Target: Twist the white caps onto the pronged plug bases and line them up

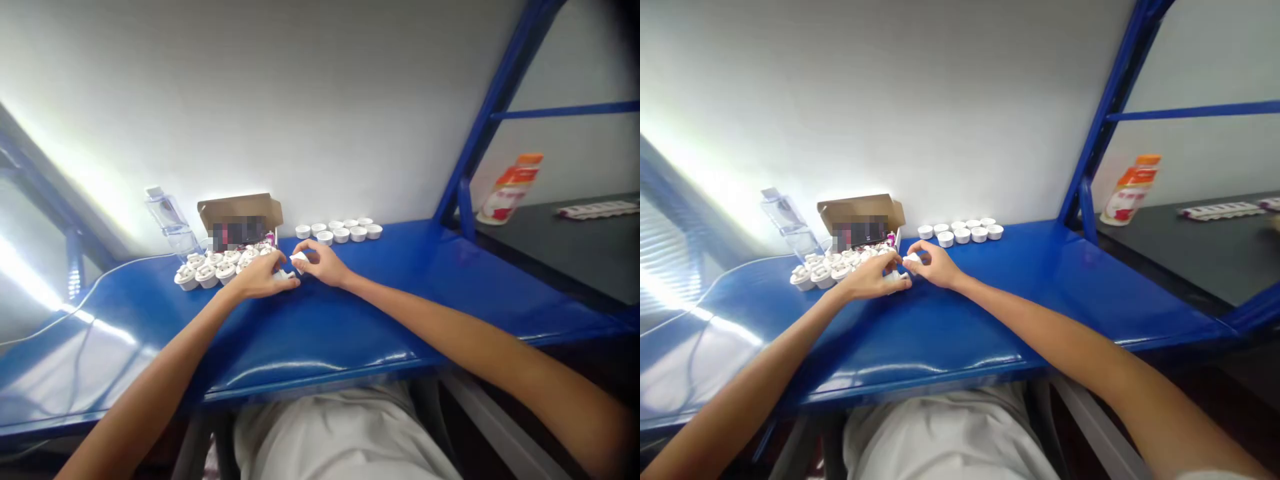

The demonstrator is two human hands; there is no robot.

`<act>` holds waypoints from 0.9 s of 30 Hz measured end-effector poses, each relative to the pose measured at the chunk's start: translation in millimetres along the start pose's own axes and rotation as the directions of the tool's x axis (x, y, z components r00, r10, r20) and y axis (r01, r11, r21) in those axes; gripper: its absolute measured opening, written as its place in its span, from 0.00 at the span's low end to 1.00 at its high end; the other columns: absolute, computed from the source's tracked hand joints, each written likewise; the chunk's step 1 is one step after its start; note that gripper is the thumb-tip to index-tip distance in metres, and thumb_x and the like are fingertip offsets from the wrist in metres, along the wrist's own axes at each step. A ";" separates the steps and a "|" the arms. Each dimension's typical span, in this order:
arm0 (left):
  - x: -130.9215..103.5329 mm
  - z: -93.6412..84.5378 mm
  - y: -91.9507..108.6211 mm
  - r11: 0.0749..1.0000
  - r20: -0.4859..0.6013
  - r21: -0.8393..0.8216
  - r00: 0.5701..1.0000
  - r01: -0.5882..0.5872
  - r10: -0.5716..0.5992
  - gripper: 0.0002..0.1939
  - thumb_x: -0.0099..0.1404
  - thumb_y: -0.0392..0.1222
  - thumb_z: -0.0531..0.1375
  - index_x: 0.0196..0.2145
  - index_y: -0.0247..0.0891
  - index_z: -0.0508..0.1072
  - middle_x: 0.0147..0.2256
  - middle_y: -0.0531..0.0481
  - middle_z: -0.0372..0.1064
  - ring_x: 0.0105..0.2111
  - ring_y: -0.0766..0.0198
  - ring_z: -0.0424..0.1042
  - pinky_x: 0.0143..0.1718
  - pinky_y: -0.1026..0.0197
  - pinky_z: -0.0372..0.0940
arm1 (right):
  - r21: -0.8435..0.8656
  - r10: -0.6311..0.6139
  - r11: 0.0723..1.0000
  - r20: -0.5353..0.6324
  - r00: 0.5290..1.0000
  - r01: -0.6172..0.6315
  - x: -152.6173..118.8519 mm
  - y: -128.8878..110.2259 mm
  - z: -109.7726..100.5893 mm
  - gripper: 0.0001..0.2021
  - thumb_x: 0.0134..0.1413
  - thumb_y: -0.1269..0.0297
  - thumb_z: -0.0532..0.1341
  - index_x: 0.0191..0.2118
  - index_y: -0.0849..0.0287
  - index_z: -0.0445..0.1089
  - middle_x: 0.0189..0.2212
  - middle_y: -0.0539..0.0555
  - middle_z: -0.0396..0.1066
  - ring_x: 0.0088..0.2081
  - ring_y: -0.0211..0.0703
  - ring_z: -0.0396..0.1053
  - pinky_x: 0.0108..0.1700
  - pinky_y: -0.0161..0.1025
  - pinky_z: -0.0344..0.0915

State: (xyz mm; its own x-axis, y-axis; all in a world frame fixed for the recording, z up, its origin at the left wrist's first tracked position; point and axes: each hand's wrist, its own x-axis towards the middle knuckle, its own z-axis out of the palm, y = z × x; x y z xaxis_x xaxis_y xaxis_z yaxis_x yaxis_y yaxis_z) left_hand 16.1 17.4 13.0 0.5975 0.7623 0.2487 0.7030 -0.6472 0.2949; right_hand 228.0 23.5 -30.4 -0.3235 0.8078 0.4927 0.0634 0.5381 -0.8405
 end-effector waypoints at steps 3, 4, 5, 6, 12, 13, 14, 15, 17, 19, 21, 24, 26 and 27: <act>-0.4 -4.8 0.2 0.999 0.088 0.031 0.996 0.005 -0.008 0.25 0.52 0.58 0.69 0.42 0.41 0.73 0.34 0.50 0.73 0.33 0.54 0.72 0.34 0.57 0.62 | 0.042 0.002 0.999 0.042 0.999 -0.004 0.7 5.8 -2.3 0.18 0.50 0.53 0.70 0.43 0.56 0.70 0.40 0.52 0.73 0.38 0.44 0.74 0.42 0.42 0.74; -0.2 -4.2 -0.3 1.000 0.088 0.010 0.996 0.008 -0.009 0.25 0.52 0.57 0.69 0.42 0.41 0.72 0.34 0.50 0.73 0.33 0.54 0.73 0.33 0.58 0.61 | 0.052 0.006 0.999 0.074 0.997 -0.009 0.6 7.8 -2.8 0.19 0.48 0.54 0.71 0.43 0.56 0.70 0.40 0.52 0.73 0.39 0.44 0.74 0.43 0.43 0.74; 0.1 -2.9 -1.1 1.000 0.070 -0.022 0.997 0.016 -0.014 0.25 0.52 0.57 0.69 0.42 0.41 0.72 0.34 0.51 0.73 0.34 0.55 0.73 0.33 0.58 0.61 | 0.058 0.009 0.998 0.107 0.994 -0.015 0.6 9.7 -3.0 0.19 0.47 0.55 0.72 0.42 0.56 0.70 0.40 0.51 0.74 0.39 0.45 0.74 0.44 0.44 0.73; 0.5 -1.2 -2.1 0.998 0.042 -0.060 0.999 0.027 -0.024 0.28 0.51 0.59 0.70 0.43 0.41 0.70 0.35 0.51 0.73 0.34 0.55 0.73 0.33 0.59 0.61 | 0.061 0.009 0.998 0.127 0.992 -0.017 0.5 11.3 -3.0 0.20 0.46 0.55 0.73 0.42 0.56 0.70 0.40 0.51 0.74 0.40 0.45 0.74 0.46 0.44 0.73; 3.9 4.3 -8.7 0.979 -0.090 -0.198 0.994 0.040 -0.059 0.38 0.44 0.64 0.73 0.43 0.40 0.65 0.34 0.53 0.70 0.33 0.57 0.70 0.32 0.60 0.59 | 0.075 -0.009 0.997 0.109 0.994 0.001 1.3 11.6 -0.8 0.23 0.44 0.55 0.74 0.44 0.59 0.72 0.43 0.54 0.75 0.42 0.47 0.75 0.49 0.45 0.73; 4.3 4.1 -9.2 0.977 -0.093 -0.209 0.994 0.030 -0.051 0.37 0.44 0.64 0.73 0.42 0.40 0.64 0.34 0.53 0.70 0.33 0.58 0.70 0.32 0.60 0.59 | 0.073 -0.021 0.997 0.104 0.994 0.013 1.4 10.5 -0.7 0.22 0.45 0.55 0.74 0.45 0.59 0.72 0.43 0.54 0.75 0.43 0.47 0.75 0.49 0.45 0.73; 4.6 3.9 -9.6 0.975 -0.097 -0.223 0.994 0.021 -0.044 0.36 0.44 0.64 0.73 0.41 0.40 0.65 0.33 0.53 0.70 0.33 0.58 0.70 0.32 0.61 0.59 | 0.071 -0.033 0.997 0.100 0.994 0.026 1.5 9.2 -0.7 0.22 0.46 0.55 0.74 0.45 0.59 0.73 0.44 0.55 0.75 0.44 0.47 0.75 0.50 0.46 0.72; 4.7 3.7 -9.8 0.971 -0.099 -0.238 0.994 0.013 -0.038 0.36 0.44 0.64 0.73 0.40 0.40 0.65 0.33 0.53 0.70 0.33 0.58 0.70 0.32 0.61 0.59 | 0.070 -0.043 0.997 0.098 0.994 0.036 1.5 7.9 -0.9 0.22 0.46 0.56 0.73 0.46 0.59 0.73 0.44 0.55 0.75 0.45 0.48 0.75 0.51 0.46 0.72; 4.7 3.4 -10.2 0.963 -0.095 -0.268 0.995 0.010 -0.036 0.35 0.44 0.64 0.73 0.40 0.40 0.65 0.34 0.52 0.71 0.34 0.57 0.71 0.33 0.60 0.59 | 0.076 -0.056 0.996 0.087 0.995 0.049 1.3 5.4 -1.1 0.22 0.46 0.56 0.74 0.46 0.59 0.74 0.45 0.55 0.75 0.46 0.48 0.75 0.52 0.46 0.72; 4.5 3.4 -10.6 0.954 -0.087 -0.301 0.995 0.019 -0.047 0.35 0.44 0.63 0.74 0.40 0.39 0.66 0.35 0.51 0.72 0.36 0.56 0.72 0.34 0.60 0.60 | 0.085 -0.060 0.995 0.081 0.995 0.053 0.7 3.0 -1.1 0.22 0.46 0.57 0.74 0.46 0.58 0.75 0.45 0.55 0.76 0.47 0.48 0.75 0.53 0.47 0.72; 4.3 3.3 -11.2 0.944 -0.088 -0.329 0.994 0.027 -0.059 0.35 0.44 0.62 0.74 0.41 0.39 0.67 0.36 0.50 0.73 0.37 0.55 0.72 0.35 0.59 0.61 | 0.090 -0.063 0.994 0.066 0.996 0.057 0.2 1.1 -0.8 0.22 0.45 0.56 0.74 0.46 0.58 0.75 0.45 0.55 0.76 0.47 0.49 0.75 0.53 0.47 0.72; 4.4 2.8 -12.2 0.935 -0.116 -0.353 0.990 0.035 -0.081 0.35 0.43 0.61 0.75 0.40 0.38 0.68 0.36 0.49 0.73 0.38 0.54 0.72 0.35 0.59 0.61 | 0.104 -0.067 0.993 0.051 0.996 0.062 0.3 -0.3 -0.2 0.23 0.44 0.55 0.75 0.46 0.59 0.76 0.46 0.56 0.77 0.48 0.49 0.75 0.53 0.47 0.73; 5.1 2.1 -12.7 0.924 -0.128 -0.381 0.987 0.040 -0.095 0.35 0.42 0.60 0.76 0.39 0.37 0.69 0.35 0.50 0.73 0.36 0.56 0.72 0.34 0.60 0.61 | 0.111 -0.076 0.991 0.041 0.996 0.071 1.1 -0.2 0.3 0.23 0.44 0.55 0.75 0.46 0.59 0.76 0.45 0.56 0.77 0.48 0.49 0.75 0.53 0.48 0.73; 5.5 1.9 -12.6 0.910 -0.128 -0.411 0.986 0.045 -0.106 0.34 0.42 0.59 0.76 0.39 0.37 0.70 0.34 0.50 0.72 0.35 0.57 0.72 0.34 0.61 0.61 | 0.110 -0.082 0.991 0.034 0.996 0.078 1.5 0.1 0.6 0.23 0.44 0.55 0.75 0.46 0.59 0.76 0.45 0.56 0.77 0.47 0.49 0.76 0.53 0.48 0.73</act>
State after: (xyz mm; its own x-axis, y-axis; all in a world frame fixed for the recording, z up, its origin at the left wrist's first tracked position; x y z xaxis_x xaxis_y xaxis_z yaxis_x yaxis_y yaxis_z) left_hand 11.3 29.7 9.0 0.4647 0.8207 0.3323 0.5081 -0.5545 0.6590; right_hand 226.9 24.7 -29.9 -0.3596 0.7522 0.5522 -0.0664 0.5697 -0.8192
